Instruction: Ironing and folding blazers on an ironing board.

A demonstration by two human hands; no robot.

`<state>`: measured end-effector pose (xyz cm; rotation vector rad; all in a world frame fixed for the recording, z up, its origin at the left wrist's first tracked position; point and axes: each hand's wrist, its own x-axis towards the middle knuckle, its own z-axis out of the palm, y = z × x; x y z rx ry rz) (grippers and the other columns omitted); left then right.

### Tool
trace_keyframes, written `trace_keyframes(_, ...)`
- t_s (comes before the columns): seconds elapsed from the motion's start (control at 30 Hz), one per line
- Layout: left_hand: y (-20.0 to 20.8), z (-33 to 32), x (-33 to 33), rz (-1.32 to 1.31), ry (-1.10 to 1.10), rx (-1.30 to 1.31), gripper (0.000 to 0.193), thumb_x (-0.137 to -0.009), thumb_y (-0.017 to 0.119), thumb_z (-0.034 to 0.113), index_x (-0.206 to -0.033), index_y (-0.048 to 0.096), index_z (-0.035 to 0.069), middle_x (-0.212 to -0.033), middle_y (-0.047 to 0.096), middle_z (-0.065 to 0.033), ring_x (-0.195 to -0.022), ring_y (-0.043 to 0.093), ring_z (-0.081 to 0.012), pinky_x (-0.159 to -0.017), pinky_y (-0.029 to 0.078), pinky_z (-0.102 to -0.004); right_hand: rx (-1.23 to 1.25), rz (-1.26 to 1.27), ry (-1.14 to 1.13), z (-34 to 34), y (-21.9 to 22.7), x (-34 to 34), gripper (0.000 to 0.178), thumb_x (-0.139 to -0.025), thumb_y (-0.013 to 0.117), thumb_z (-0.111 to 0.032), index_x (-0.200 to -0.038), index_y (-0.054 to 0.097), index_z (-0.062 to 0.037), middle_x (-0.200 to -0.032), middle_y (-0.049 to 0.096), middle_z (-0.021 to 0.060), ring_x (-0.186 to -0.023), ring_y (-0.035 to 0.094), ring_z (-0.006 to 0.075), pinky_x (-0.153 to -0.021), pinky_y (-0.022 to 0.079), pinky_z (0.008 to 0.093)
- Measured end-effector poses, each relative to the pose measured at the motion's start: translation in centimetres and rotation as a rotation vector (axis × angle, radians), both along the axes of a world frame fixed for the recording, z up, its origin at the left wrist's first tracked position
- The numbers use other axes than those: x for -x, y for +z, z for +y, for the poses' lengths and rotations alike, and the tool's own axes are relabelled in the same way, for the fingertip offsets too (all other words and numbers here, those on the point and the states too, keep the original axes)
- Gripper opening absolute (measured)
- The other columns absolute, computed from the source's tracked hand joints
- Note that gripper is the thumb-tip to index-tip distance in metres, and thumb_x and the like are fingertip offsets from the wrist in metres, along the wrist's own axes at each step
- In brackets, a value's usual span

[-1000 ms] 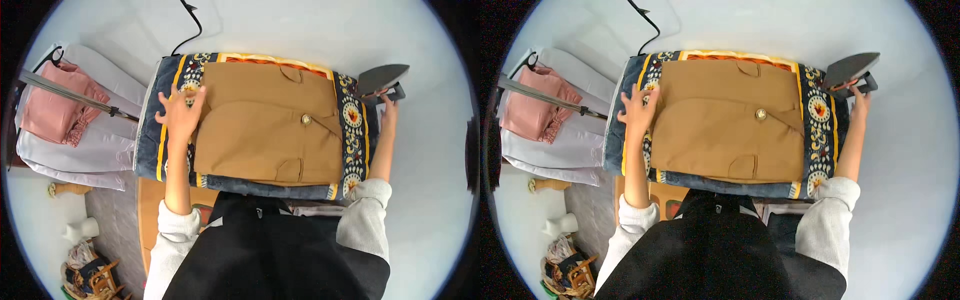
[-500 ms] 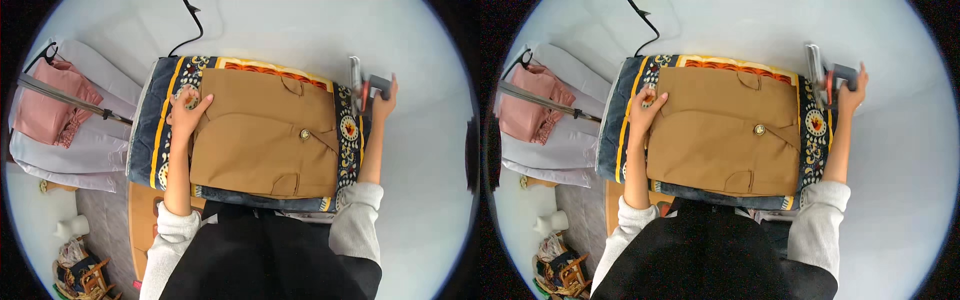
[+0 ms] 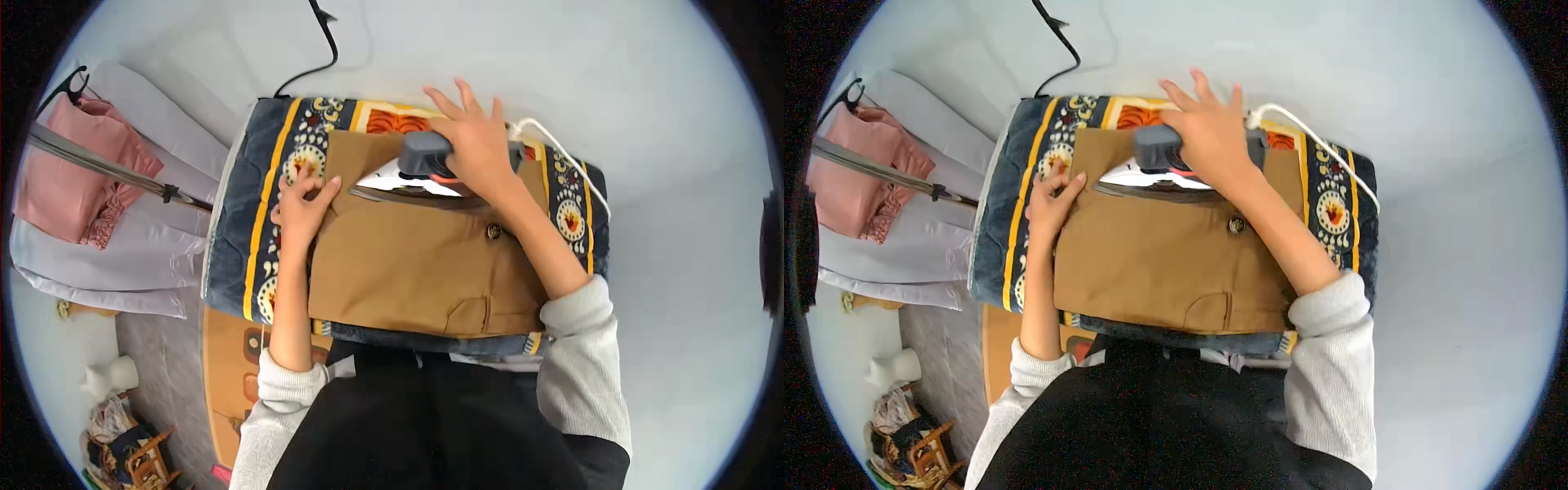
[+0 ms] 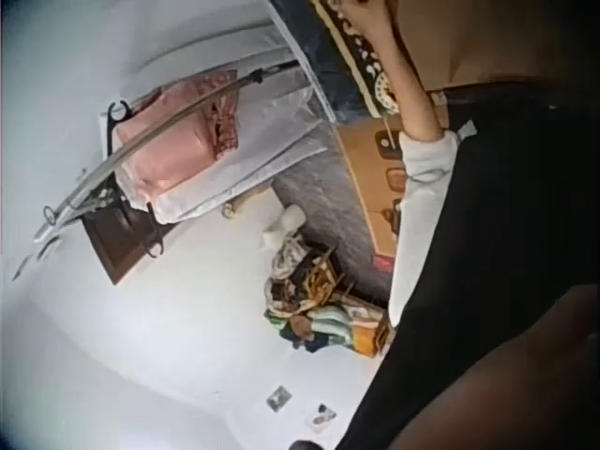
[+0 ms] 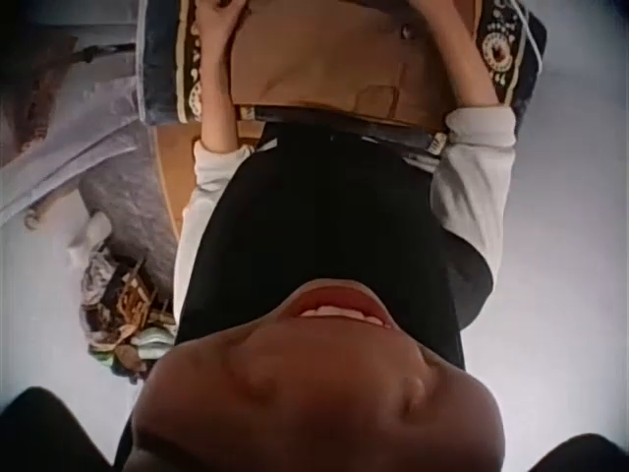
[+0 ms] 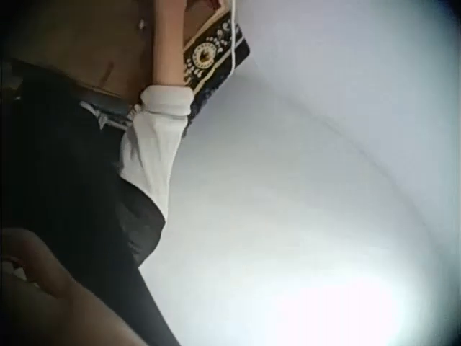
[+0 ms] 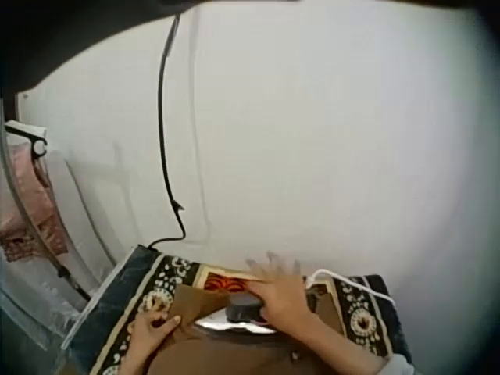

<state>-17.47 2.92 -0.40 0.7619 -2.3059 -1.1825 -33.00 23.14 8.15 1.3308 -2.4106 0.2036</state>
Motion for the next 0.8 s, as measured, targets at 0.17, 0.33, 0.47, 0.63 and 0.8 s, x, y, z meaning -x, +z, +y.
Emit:
trace_keyframes(0.17, -2.3, -1.4, -0.1, 0.178, -0.041, 0.116, 0.029, -0.073, 0.072, 0.03, -0.068, 0.065, 0.001, -0.107, 0.059, -0.0279, -0.121, 0.047, -0.0277, -0.109, 0.003, -0.0484, -0.1, 0.043, -0.005, 0.8, 0.6, -0.1, 0.035, -0.064, 0.06, 0.004, -0.095, 0.062, -0.0135, -0.138, 0.04, -0.0015, -0.132, 0.028, 0.0283, -0.095, 0.023, 0.0693)
trace_keyframes(0.33, -1.7, -0.9, 0.2, 0.098, 0.007, 0.099, 0.031, -0.07, 0.073, 0.033, -0.07, 0.066, 0.003, -0.118, 0.053, -0.0267, -0.12, 0.047, -0.0276, -0.11, 0.004, -0.0491, -0.215, 0.054, -0.255, 7.5, 0.4, 2.7, 0.047, -0.06, 0.06, 0.006, -0.1, 0.064, -0.0174, -0.14, 0.037, -0.0075, -0.133, 0.027, 0.0255, -0.096, 0.023, 0.0691)
trace_keyframes(0.47, -0.8, -0.3, 0.4, 0.043, -0.005, -0.03, 0.029, -0.07, 0.073, 0.037, -0.073, 0.068, 0.008, -0.129, 0.049, -0.0191, -0.133, 0.026, -0.0349, -0.107, 0.006, -0.0527, -0.175, 0.081, -0.343, 9.6, 0.0, 3.8, 0.04, -0.058, 0.065, 0.005, -0.093, 0.062, -0.0139, -0.14, 0.037, -0.0088, -0.132, 0.029, 0.0268, -0.092, 0.027, 0.0704)
trace_keyframes(0.63, -0.9, -0.2, 0.0, 0.03, 0.03, -0.048, 0.028, -0.073, 0.071, 0.04, -0.078, 0.07, 0.013, -0.132, 0.048, -0.0124, -0.134, 0.021, -0.0382, -0.102, 0.006, -0.0596, -0.016, 0.074, -0.235, 3.8, -1.0, 1.8, 0.038, -0.06, 0.063, 0.002, -0.093, 0.064, -0.0148, -0.139, 0.038, -0.0079, -0.131, 0.03, 0.0288, -0.09, 0.026, 0.0707)
trace_keyframes(0.8, -0.8, 0.0, -0.1, 0.031, 0.047, -0.058, 0.027, -0.075, 0.068, 0.041, -0.079, 0.071, 0.014, -0.131, 0.048, -0.0149, -0.134, 0.021, -0.0385, -0.103, 0.007, -0.0573, 0.026, 0.067, -0.122, -2.4, -1.2, 0.6, 0.034, -0.063, 0.066, -0.003, -0.093, 0.065, -0.0181, -0.137, 0.04, -0.005, -0.129, 0.033, 0.029, -0.089, 0.023, 0.0739)
